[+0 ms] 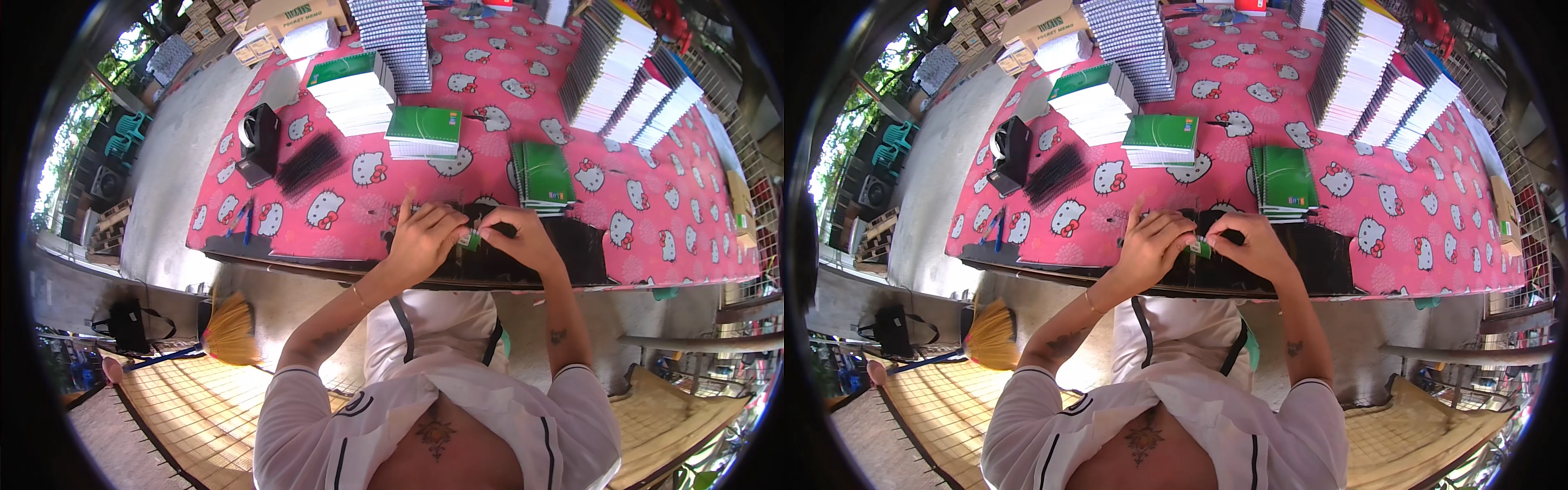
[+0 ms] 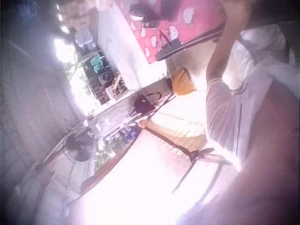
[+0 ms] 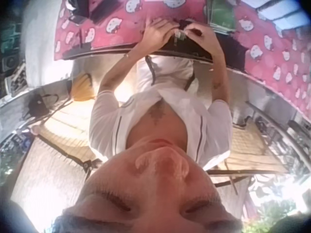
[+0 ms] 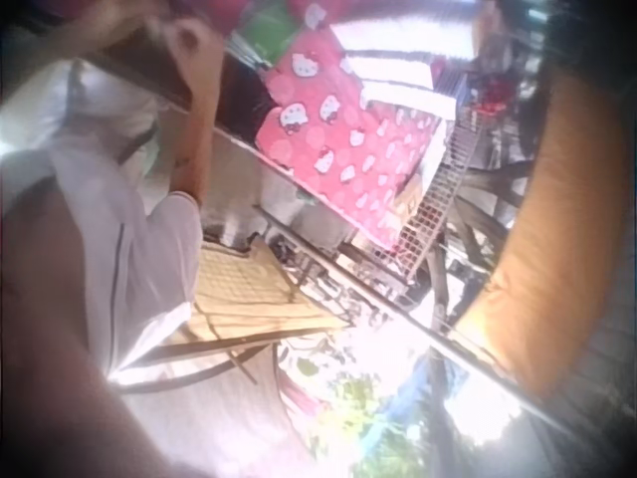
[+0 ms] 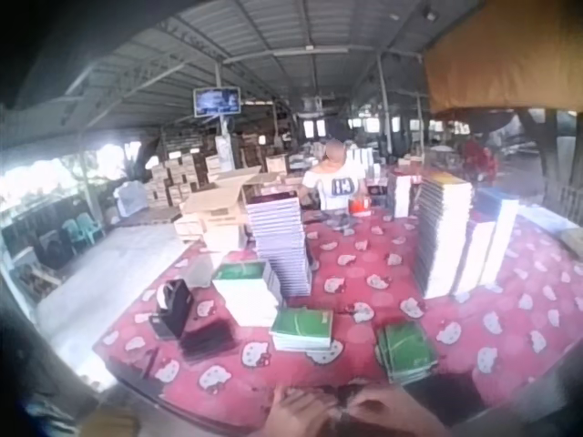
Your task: The person takes stacks of green notebooks from a cardboard box and places them on a table. They then use a handheld device to apply a small tag or staple to the edge of each notebook individually, creating a new stack of processed notebooks.
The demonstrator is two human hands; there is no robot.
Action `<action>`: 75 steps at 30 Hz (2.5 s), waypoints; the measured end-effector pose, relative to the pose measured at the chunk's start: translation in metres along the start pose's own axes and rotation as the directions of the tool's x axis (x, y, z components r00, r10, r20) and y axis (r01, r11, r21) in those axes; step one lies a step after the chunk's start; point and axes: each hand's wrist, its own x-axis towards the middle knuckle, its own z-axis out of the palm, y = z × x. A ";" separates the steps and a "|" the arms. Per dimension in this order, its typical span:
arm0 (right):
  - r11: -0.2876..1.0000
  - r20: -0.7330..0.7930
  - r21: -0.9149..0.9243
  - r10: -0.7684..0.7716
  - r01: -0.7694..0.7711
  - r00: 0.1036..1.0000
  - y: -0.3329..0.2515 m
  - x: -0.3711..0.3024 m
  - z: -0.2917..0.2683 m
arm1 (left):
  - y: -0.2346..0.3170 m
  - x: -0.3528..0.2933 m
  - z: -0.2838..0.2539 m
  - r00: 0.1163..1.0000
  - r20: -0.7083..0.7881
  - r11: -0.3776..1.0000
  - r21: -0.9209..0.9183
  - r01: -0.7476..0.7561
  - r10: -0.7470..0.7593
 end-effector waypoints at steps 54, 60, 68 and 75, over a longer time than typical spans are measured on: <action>0.936 -0.219 0.329 0.201 -0.121 0.955 0.029 0.000 0.067 | -0.080 -0.028 -0.052 0.942 -0.169 0.957 -0.080 0.278 -0.288; 0.938 -0.185 0.313 0.214 -0.149 0.959 0.030 0.002 0.066 | -0.056 -0.037 -0.036 0.921 -0.179 0.929 -0.204 0.308 -0.345; 0.939 -0.183 0.318 0.193 -0.128 0.964 0.029 0.002 0.067 | -0.066 -0.034 -0.040 0.908 0.010 0.897 -0.153 0.415 -0.418; 0.926 -0.128 0.337 0.226 -0.172 0.966 0.027 0.000 0.064 | -0.073 -0.012 -0.056 0.976 0.060 0.927 -0.306 0.219 -0.211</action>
